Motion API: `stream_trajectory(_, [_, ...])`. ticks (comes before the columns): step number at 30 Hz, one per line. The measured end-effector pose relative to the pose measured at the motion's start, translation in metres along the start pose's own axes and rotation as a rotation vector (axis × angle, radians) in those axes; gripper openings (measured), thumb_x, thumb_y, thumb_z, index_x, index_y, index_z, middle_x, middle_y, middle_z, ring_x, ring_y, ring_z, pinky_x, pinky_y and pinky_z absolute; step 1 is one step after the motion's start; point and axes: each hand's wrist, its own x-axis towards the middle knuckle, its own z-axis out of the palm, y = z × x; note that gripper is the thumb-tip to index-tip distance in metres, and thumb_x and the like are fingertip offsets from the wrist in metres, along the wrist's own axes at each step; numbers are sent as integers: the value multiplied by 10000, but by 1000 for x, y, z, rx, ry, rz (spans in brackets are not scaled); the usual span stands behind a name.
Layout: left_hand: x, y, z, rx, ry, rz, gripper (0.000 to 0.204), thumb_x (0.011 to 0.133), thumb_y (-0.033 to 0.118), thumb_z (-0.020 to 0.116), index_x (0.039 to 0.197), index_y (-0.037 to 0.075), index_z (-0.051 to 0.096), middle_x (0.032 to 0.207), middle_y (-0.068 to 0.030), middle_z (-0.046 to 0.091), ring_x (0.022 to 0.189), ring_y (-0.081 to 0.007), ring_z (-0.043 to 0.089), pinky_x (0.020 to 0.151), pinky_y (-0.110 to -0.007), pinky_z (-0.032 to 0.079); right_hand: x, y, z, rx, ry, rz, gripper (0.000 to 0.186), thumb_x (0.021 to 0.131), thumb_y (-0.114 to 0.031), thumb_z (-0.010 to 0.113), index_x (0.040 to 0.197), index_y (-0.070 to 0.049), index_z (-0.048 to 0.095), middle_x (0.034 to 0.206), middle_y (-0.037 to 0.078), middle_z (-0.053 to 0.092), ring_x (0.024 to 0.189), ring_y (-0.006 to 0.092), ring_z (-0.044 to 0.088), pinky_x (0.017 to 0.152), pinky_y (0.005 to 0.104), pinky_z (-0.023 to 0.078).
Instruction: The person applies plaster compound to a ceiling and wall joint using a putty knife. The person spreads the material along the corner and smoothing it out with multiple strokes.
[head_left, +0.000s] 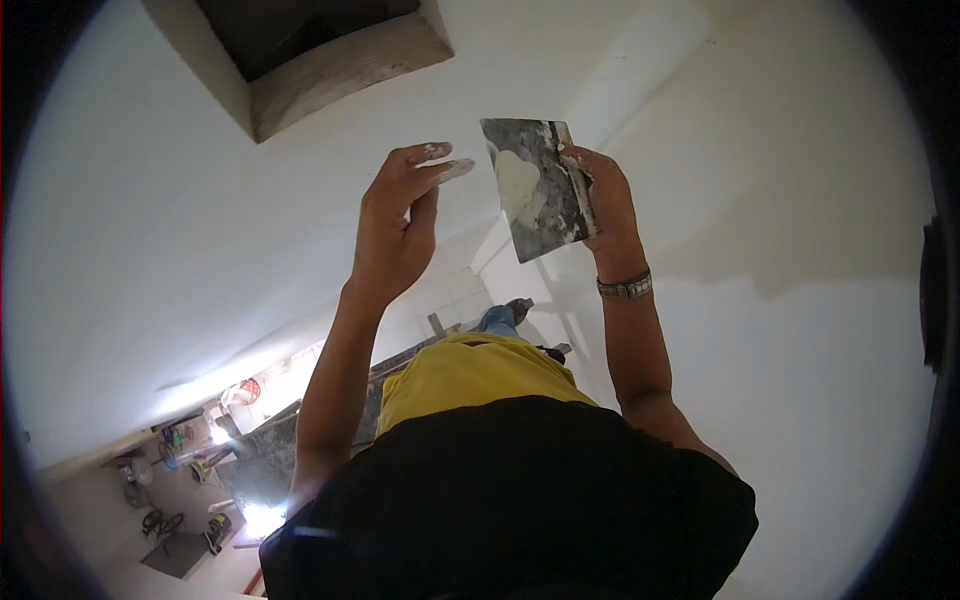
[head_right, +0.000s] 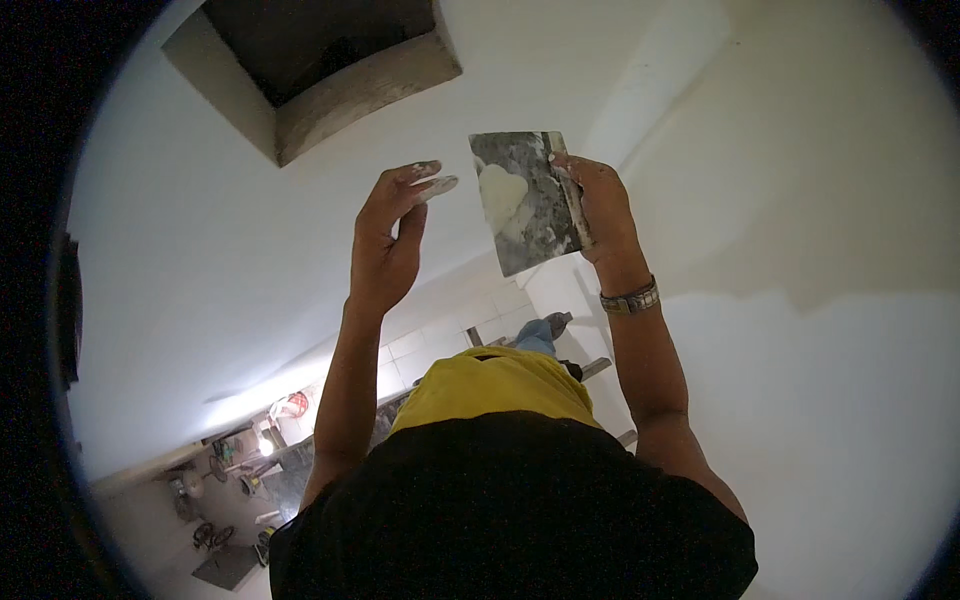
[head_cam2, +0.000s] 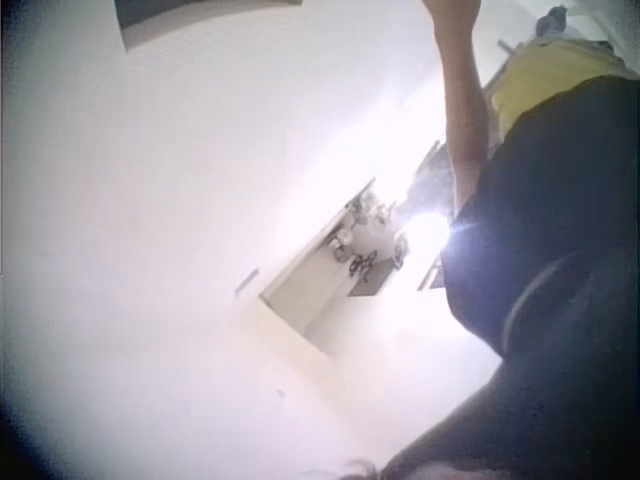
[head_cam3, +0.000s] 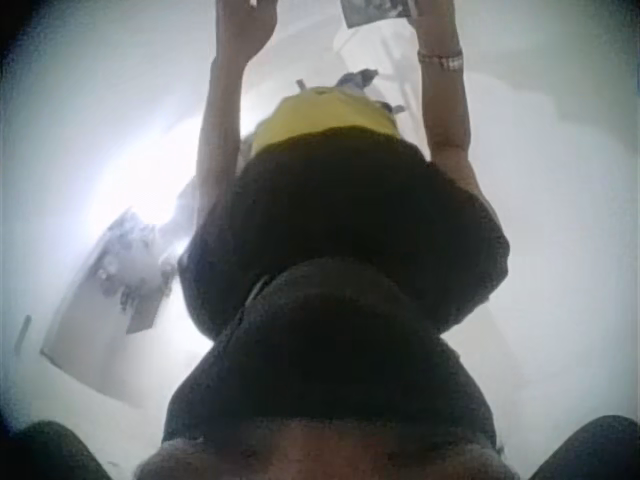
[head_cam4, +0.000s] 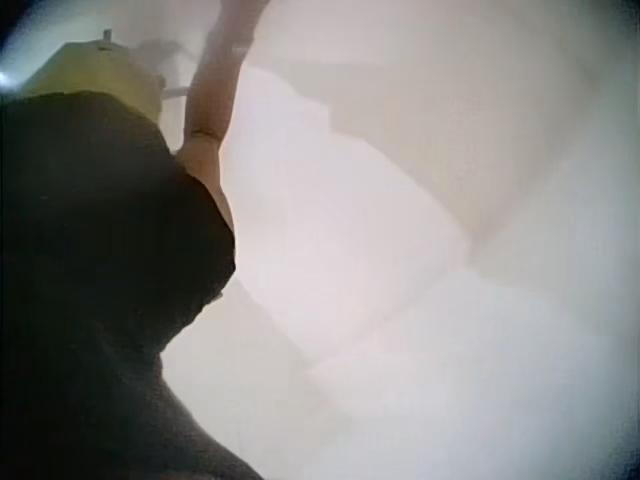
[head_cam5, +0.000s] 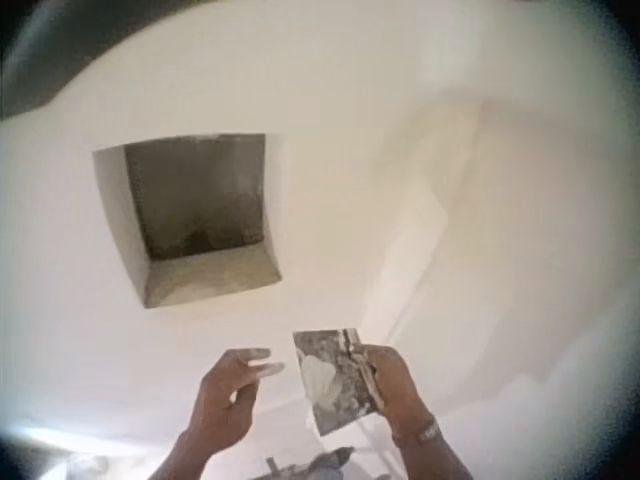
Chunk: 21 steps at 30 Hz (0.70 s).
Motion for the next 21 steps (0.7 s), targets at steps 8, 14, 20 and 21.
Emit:
stream_trajectory(8, [-3,23,20,8,104,-83,349,854,-74,499,1167,18,624,1170,-151,590,1055,-260,598,847,-311,472,4,-3,0,201,-81,151,315,902,-182,519,1089,55,608,929,104,638,758,184,649,674,319,560])
stream_trajectory(14, [-23,39,51,-492,57,-451,390,874,-42,458,1240,30,572,1218,-104,570,1141,-182,536,931,-283,407,6,7,-9,240,-104,15,313,922,-195,504,1100,47,592,931,104,642,758,190,652,706,330,575])
stream_trajectory(20, [-25,35,52,-195,93,-178,365,869,-88,436,1179,14,598,1233,-161,544,1087,-251,566,858,-293,448,1,6,-15,310,-212,59,323,916,-205,508,1144,15,568,1026,114,638,914,212,653,814,350,555])
stream_trajectory(21, [-18,37,50,-126,138,-142,371,852,-110,436,1153,17,611,1236,-172,538,1081,-275,571,863,-302,451,3,9,-15,314,-203,56,323,916,-205,508,1144,15,568,1026,114,638,914,212,653,814,350,555])
